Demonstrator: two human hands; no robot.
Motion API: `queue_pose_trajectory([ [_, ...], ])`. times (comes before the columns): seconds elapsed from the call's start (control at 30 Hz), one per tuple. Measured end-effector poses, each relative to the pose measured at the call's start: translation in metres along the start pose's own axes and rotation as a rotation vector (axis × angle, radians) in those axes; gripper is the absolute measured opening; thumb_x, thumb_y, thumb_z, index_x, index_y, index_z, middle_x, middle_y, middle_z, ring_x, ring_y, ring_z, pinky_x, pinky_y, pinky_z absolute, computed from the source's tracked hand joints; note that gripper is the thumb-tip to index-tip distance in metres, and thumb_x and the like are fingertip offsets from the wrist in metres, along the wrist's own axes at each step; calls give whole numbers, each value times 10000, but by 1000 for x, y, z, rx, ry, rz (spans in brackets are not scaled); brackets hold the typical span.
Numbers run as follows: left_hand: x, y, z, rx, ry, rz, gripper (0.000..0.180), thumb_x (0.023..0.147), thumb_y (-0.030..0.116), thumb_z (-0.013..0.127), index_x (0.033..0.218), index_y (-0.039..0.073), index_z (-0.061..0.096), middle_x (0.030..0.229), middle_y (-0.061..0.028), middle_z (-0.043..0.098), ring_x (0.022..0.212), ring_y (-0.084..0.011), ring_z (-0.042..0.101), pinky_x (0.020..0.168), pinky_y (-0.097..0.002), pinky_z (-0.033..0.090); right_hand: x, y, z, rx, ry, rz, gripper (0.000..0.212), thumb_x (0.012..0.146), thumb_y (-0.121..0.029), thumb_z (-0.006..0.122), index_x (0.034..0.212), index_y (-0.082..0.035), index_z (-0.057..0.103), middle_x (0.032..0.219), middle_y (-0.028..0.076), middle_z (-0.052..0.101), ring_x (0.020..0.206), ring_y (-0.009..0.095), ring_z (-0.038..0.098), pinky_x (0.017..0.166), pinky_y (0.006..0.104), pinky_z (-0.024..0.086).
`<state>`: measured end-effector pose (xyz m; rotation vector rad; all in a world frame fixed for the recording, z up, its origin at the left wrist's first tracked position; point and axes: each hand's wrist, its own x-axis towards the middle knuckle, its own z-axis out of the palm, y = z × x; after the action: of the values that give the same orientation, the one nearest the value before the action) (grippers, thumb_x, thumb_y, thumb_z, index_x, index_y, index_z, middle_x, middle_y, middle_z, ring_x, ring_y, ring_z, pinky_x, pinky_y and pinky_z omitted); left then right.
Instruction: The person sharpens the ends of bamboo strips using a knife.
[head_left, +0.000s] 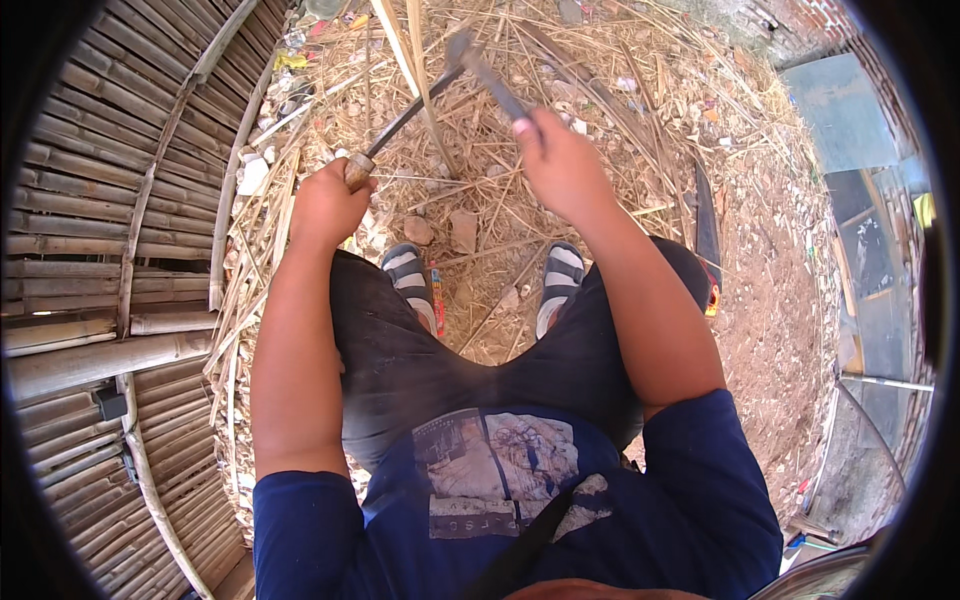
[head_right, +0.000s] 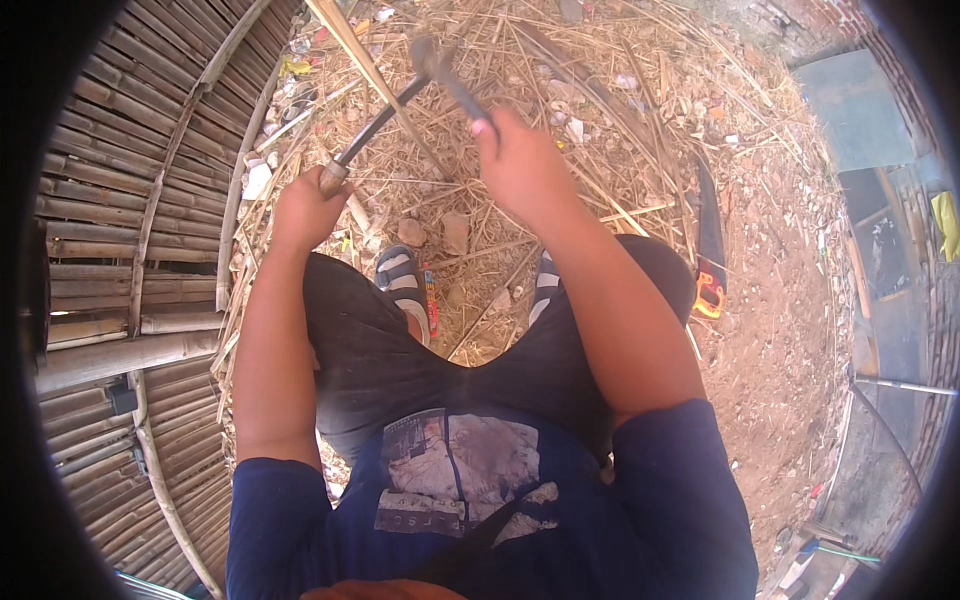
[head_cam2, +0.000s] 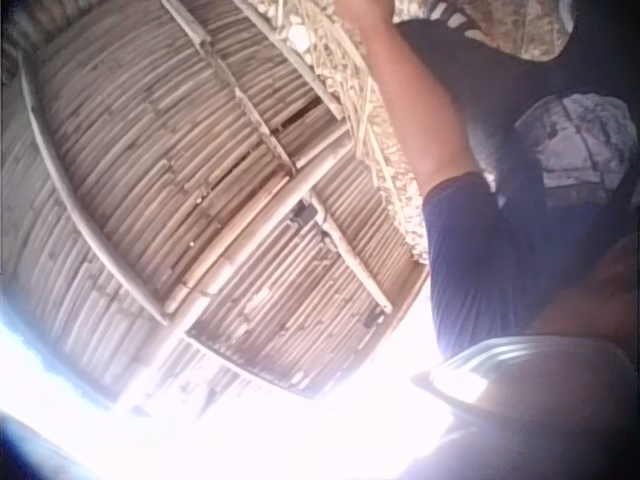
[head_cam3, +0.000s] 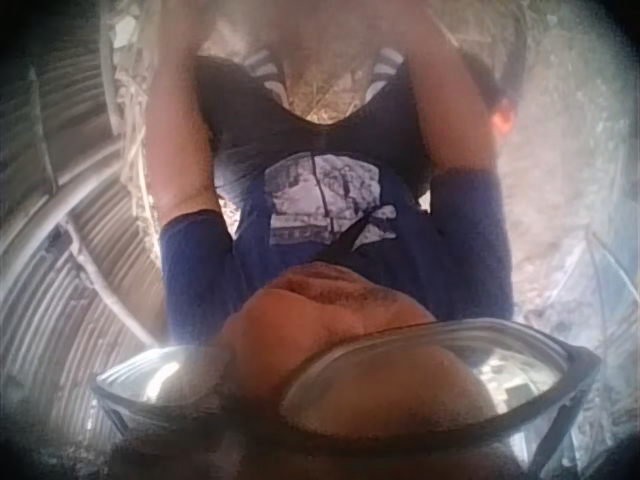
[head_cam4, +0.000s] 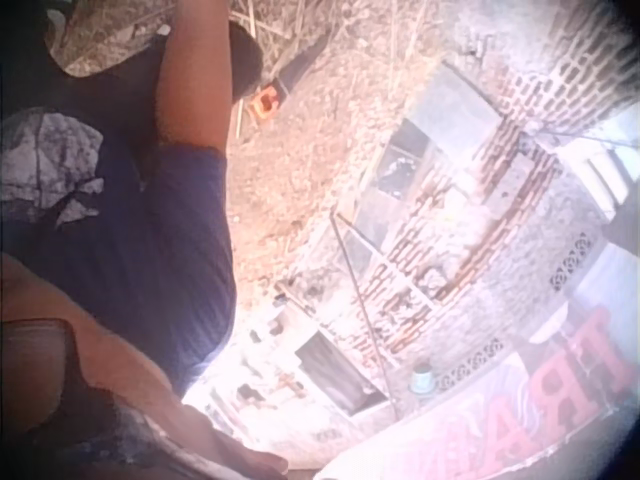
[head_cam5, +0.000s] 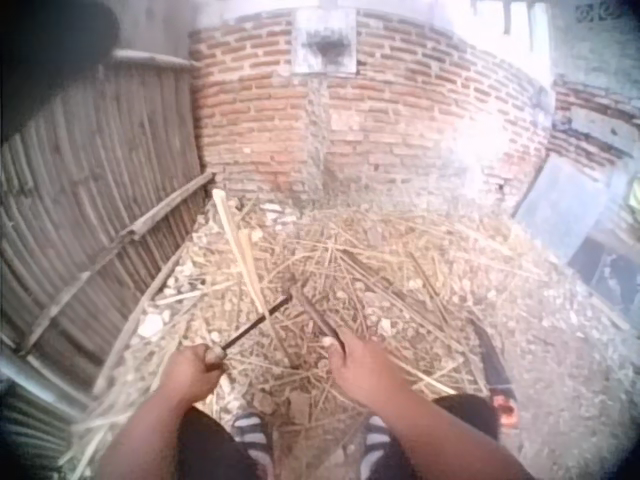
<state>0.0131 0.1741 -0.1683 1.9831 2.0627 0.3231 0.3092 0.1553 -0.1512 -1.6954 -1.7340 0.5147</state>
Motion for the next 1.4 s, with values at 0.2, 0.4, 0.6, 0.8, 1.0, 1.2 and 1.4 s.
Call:
queue_pose_trajectory([
  [0.2, -3, 3, -5, -38, -6, -18, 394, 882, 380, 743, 1040, 21, 702, 939, -241, 732, 914, -410, 708, 837, -484, 545, 5, 4, 13, -11, -24, 31, 353, 1066, -393, 480, 1128, -78, 628, 764, 170, 684, 715, 383, 693, 646, 503, 512],
  [0.4, -1, 0, -1, -15, -15, -12, 410, 875, 393, 746, 1053, 26, 698, 962, -241, 735, 940, -407, 707, 851, -485, 545, -6, -20, -11, 337, 243, -143, 374, 1076, -416, 466, 1148, -81, 616, 734, 166, 665, 695, 321, 697, 649, 476, 509],
  [0.6, 2, -5, -1, 33, -23, -8, 415, 868, 392, 751, 1077, 37, 700, 963, -230, 734, 933, -408, 704, 848, -481, 542, 5, 8, 21, -5, -94, 47, 370, 1070, -401, 480, 1154, -61, 601, 740, 198, 674, 707, 405, 685, 676, 513, 515],
  [0.8, 1, -9, 2, -7, -26, -20, 446, 864, 422, 756, 1100, 46, 704, 967, -229, 727, 935, -405, 701, 837, -484, 536, 7, 7, 18, 119, -47, 31, 379, 1069, -409, 485, 1168, -62, 602, 739, 193, 676, 694, 414, 674, 653, 513, 503],
  [1.0, 6, -7, 7, 9, -20, -7, 442, 863, 409, 762, 1108, 47, 703, 951, -233, 726, 912, -412, 705, 825, -488, 541, -2, -7, 0, 316, 185, -78, 394, 1089, -407, 445, 1167, -55, 603, 743, 195, 668, 724, 370, 695, 656, 512, 503],
  [1.2, 7, -10, 4, 45, -32, -4, 449, 869, 426, 752, 1102, 45, 698, 961, -230, 728, 932, -410, 703, 834, -488, 539, 12, 5, 26, -115, -143, 73, 404, 1090, -400, 427, 1128, -39, 604, 790, 210, 679, 758, 390, 693, 695, 530, 521],
  [1.4, 4, -9, 5, 58, -60, -45, 456, 871, 429, 748, 1080, 28, 693, 986, -237, 729, 954, -417, 699, 847, -482, 538, 11, -1, 11, 82, -99, 53, 408, 1085, -411, 452, 1127, -37, 609, 750, 185, 665, 698, 373, 671, 658, 516, 500],
])
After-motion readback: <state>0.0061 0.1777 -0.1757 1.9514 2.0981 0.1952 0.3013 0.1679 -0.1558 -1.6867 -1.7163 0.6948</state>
